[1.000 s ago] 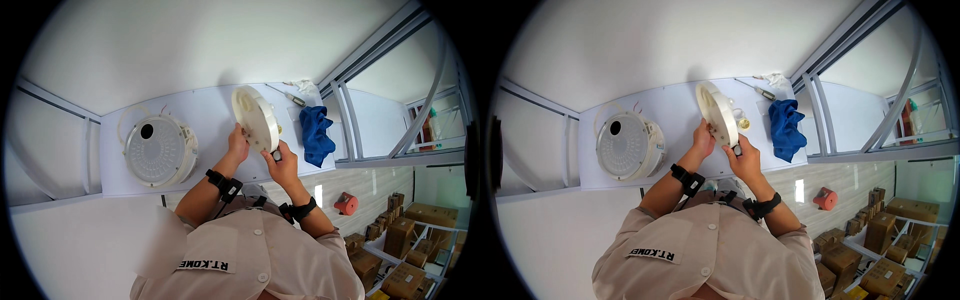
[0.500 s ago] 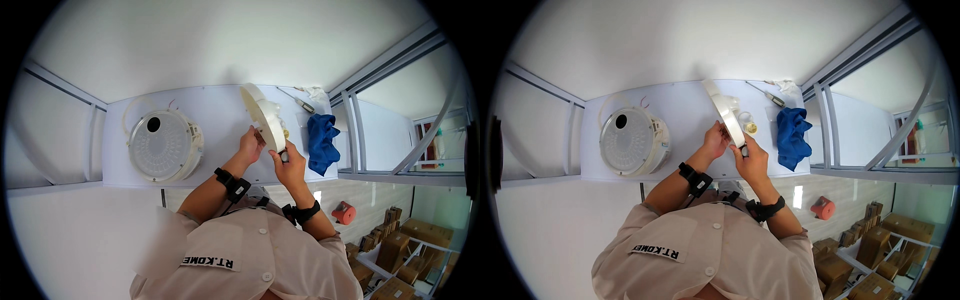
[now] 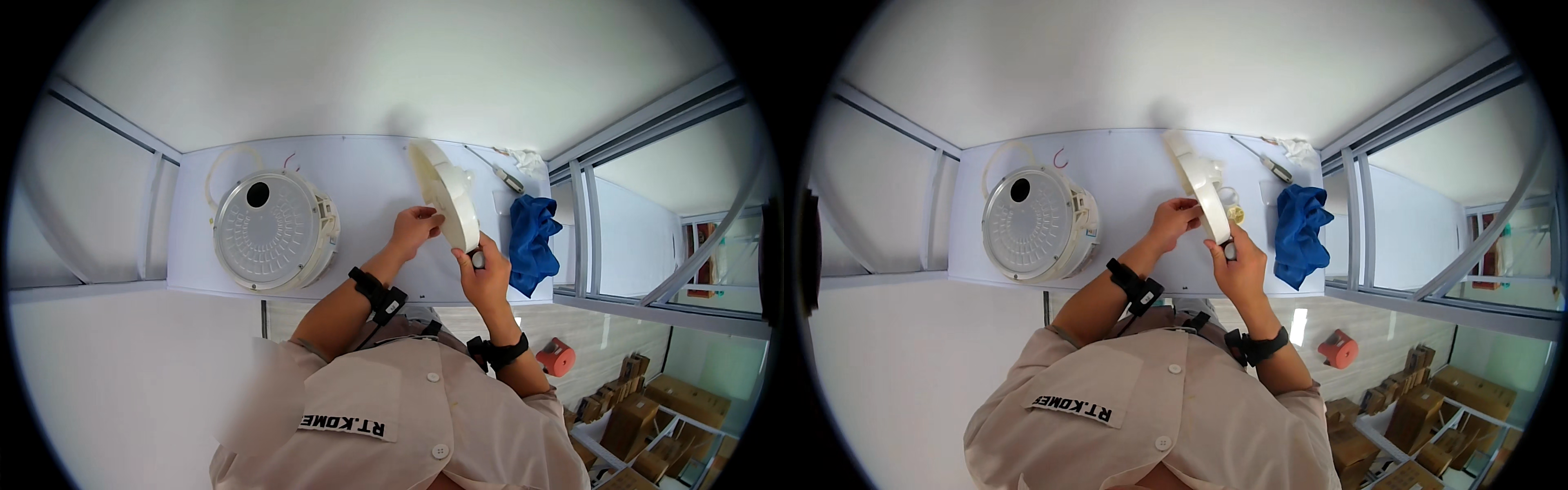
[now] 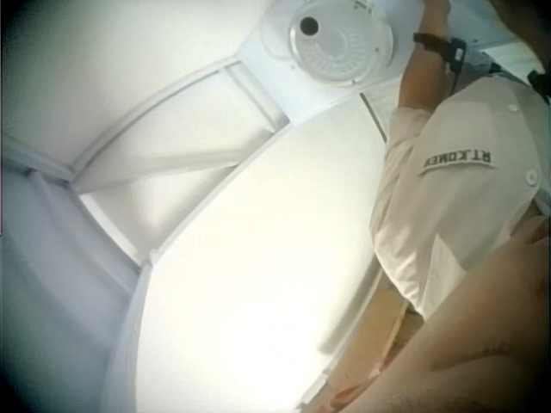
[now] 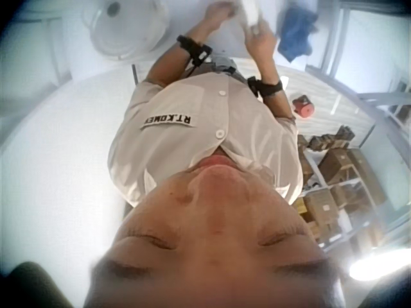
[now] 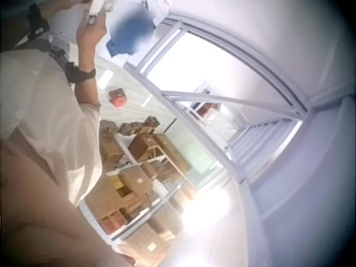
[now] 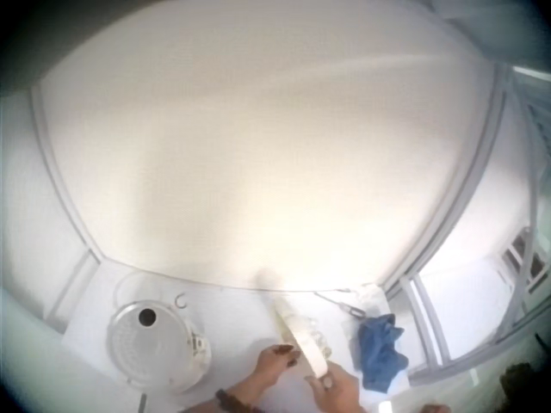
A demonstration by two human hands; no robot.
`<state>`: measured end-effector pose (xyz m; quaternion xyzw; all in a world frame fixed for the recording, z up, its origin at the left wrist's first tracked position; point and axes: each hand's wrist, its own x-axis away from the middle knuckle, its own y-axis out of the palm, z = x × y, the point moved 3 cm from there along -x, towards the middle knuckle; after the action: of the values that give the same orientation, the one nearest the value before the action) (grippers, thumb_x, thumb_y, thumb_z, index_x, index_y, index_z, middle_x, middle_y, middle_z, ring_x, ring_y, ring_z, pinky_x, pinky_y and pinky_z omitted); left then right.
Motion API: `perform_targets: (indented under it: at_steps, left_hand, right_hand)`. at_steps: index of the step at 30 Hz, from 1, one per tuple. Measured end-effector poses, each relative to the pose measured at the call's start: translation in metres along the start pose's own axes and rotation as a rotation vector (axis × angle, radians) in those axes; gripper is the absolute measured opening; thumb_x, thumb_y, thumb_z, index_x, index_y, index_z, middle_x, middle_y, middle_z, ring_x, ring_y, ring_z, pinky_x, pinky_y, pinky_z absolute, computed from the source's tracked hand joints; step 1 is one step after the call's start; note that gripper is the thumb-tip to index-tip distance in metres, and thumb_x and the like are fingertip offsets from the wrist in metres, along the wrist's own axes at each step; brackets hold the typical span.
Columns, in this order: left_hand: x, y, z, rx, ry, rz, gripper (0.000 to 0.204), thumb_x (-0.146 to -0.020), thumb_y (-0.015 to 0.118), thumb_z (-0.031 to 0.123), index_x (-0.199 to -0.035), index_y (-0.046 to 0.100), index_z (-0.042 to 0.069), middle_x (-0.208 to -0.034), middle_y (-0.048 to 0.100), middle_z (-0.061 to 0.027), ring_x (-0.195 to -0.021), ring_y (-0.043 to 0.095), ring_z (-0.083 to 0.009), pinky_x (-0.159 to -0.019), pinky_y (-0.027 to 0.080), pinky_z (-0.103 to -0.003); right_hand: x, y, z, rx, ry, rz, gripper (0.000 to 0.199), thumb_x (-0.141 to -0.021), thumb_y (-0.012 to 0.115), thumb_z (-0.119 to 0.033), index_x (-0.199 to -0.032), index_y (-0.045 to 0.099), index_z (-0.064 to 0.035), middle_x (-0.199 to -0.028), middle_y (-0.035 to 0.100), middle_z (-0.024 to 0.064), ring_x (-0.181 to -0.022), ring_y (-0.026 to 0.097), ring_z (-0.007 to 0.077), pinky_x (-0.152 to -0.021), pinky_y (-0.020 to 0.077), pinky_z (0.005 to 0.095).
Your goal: The person wipes a white circular light fixture cover with a blue cloth, then uses a screwdriver to remove screws and separate the cover from the main fixture. The person continues to unscrew and remove small components from the fixture.
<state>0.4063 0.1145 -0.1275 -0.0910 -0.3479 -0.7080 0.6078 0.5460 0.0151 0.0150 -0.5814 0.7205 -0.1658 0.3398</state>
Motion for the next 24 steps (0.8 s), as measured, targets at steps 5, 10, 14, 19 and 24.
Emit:
perform_targets:
  at_steps: [5, 10, 14, 19, 24]
  left_hand:
    - [-0.01, -0.003, 0.003, 0.155, -0.069, -0.008, 0.036, -0.088, 0.077, 0.0, -0.12, 0.066, -0.013, -0.106, 0.072, -0.0176, -0.084, 0.073, -0.0227, -0.077, 0.064, -0.029]
    - [-0.011, 0.001, 0.004, 0.051, 0.024, -0.017, 0.032, -0.089, 0.075, -0.001, -0.117, 0.07, -0.014, -0.109, 0.074, -0.0194, -0.088, 0.075, -0.0238, -0.077, 0.064, -0.03]
    - [-0.003, -0.006, 0.009, -0.361, 0.157, 0.012, 0.026, -0.095, 0.07, 0.003, -0.119, 0.073, -0.006, -0.113, 0.076, -0.0174, -0.102, 0.075, -0.0267, -0.09, 0.063, -0.035]
    - [0.017, -0.011, 0.016, -0.914, 0.726, 0.106, 0.027, -0.092, 0.06, -0.005, -0.114, 0.075, 0.0, -0.108, 0.074, -0.0196, -0.093, 0.073, -0.0343, -0.083, 0.059, -0.04]
    - [0.023, -0.009, 0.014, -1.092, 0.729, 0.085, 0.029, -0.091, 0.056, -0.009, -0.111, 0.075, 0.0, -0.108, 0.07, -0.0197, -0.101, 0.066, -0.0406, -0.091, 0.056, -0.047]
  right_hand:
    - [0.004, -0.004, -0.002, 0.032, -0.074, -0.013, 0.051, -0.085, 0.088, -0.013, -0.132, 0.069, -0.0038, -0.094, 0.076, 0.0175, -0.075, 0.075, 0.0285, -0.068, 0.0579, 0.0348]
    - [0.004, -0.004, -0.001, 0.061, -0.095, 0.01, 0.052, -0.085, 0.088, -0.012, -0.133, 0.069, -0.0035, -0.095, 0.076, 0.017, -0.076, 0.075, 0.0287, -0.068, 0.058, 0.0343]
    - [0.004, -0.012, 0.006, 0.046, -0.038, 0.102, 0.047, -0.087, 0.088, -0.014, -0.129, 0.069, -0.0031, -0.091, 0.076, 0.0157, -0.074, 0.075, 0.0265, -0.068, 0.0574, 0.0329]
    - [0.004, -0.022, 0.018, -0.029, 0.086, 0.179, 0.04, -0.09, 0.087, -0.016, -0.123, 0.069, -0.0009, -0.083, 0.074, 0.0121, -0.069, 0.069, 0.0175, -0.066, 0.0541, 0.0293]
    - [0.006, -0.023, 0.03, -0.123, 0.138, 0.229, 0.039, -0.091, 0.087, -0.017, -0.121, 0.069, 0.0004, -0.081, 0.073, 0.0075, -0.069, 0.064, 0.0103, -0.066, 0.0508, 0.0253]
